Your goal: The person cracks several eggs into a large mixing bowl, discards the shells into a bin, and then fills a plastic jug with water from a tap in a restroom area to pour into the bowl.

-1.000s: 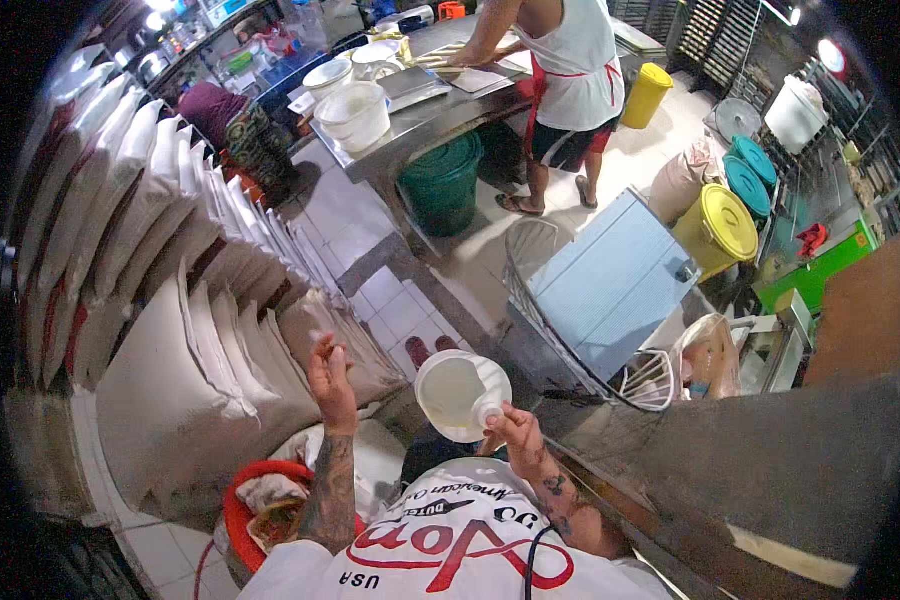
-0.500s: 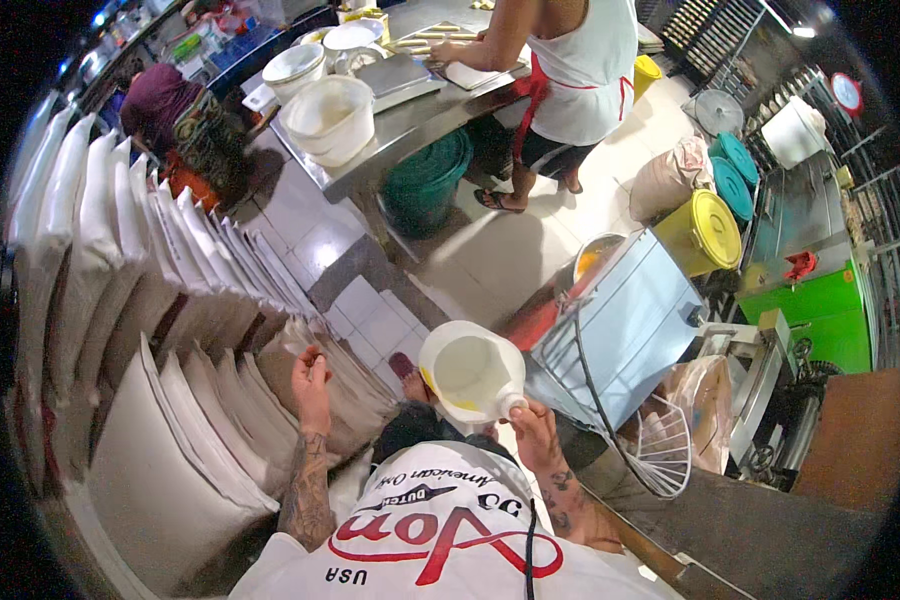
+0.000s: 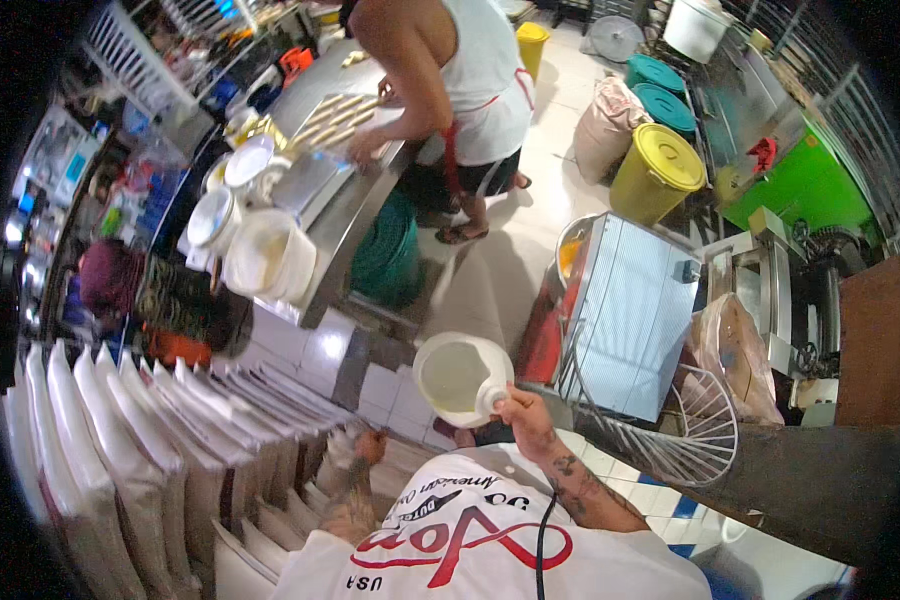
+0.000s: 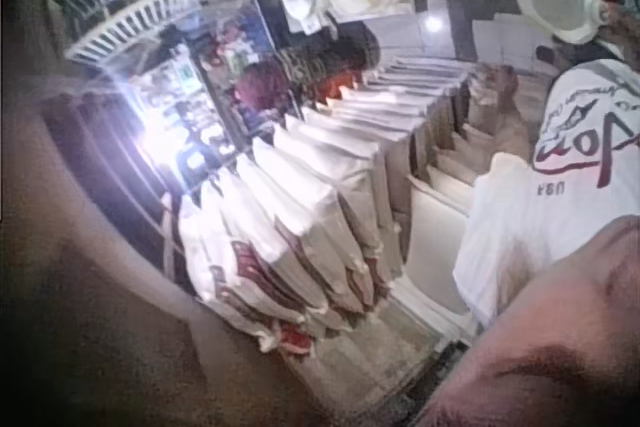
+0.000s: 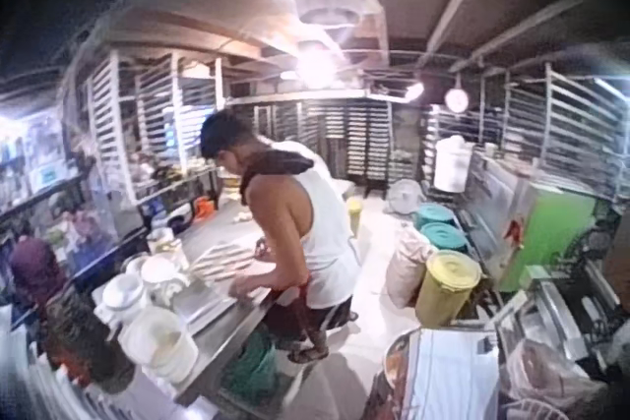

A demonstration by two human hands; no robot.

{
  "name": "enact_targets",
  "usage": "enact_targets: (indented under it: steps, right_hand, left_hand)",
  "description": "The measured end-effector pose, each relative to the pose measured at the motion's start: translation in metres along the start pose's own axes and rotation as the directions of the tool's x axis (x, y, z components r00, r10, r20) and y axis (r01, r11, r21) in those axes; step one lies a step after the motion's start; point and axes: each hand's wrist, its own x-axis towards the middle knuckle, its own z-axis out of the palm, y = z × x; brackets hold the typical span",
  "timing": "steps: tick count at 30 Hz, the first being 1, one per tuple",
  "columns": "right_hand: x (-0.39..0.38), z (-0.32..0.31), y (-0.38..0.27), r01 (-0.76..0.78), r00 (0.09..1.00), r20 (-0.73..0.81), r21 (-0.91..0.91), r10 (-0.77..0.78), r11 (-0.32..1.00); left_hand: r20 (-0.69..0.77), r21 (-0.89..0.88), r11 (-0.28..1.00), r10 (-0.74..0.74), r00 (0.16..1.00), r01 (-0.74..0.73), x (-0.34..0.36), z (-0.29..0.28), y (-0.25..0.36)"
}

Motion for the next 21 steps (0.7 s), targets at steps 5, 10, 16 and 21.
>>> enact_targets:
  steps: [5, 10, 16, 21]
  right_hand:
    - [0.02, -0.005, -0.024, 0.103, 0.991, -0.085, 0.014, -0.101, 0.995]
    - [0.052, 0.003, -0.032, 0.075, 0.984, -0.164, -0.014, -0.076, 0.997]
    - [0.098, 0.017, -0.049, 0.139, 0.947, -0.292, 0.008, -0.131, 0.99]
    - [0.136, 0.034, -0.066, 0.354, 0.817, -0.501, 0.047, -0.284, 0.934]
  left_hand:
    - [0.236, -0.501, 0.858, 0.014, 0.972, 0.109, -0.001, -0.014, 0.053]
    - [0.372, -0.484, 0.86, 0.034, 0.928, 0.162, 0.01, -0.052, -0.02]
    - [0.32, -0.481, 0.849, -0.062, 0.945, 0.219, 0.071, -0.124, -0.029]
    - [0.216, -0.583, 0.809, 0.24, 0.946, -0.072, 0.196, -0.186, 0.076]
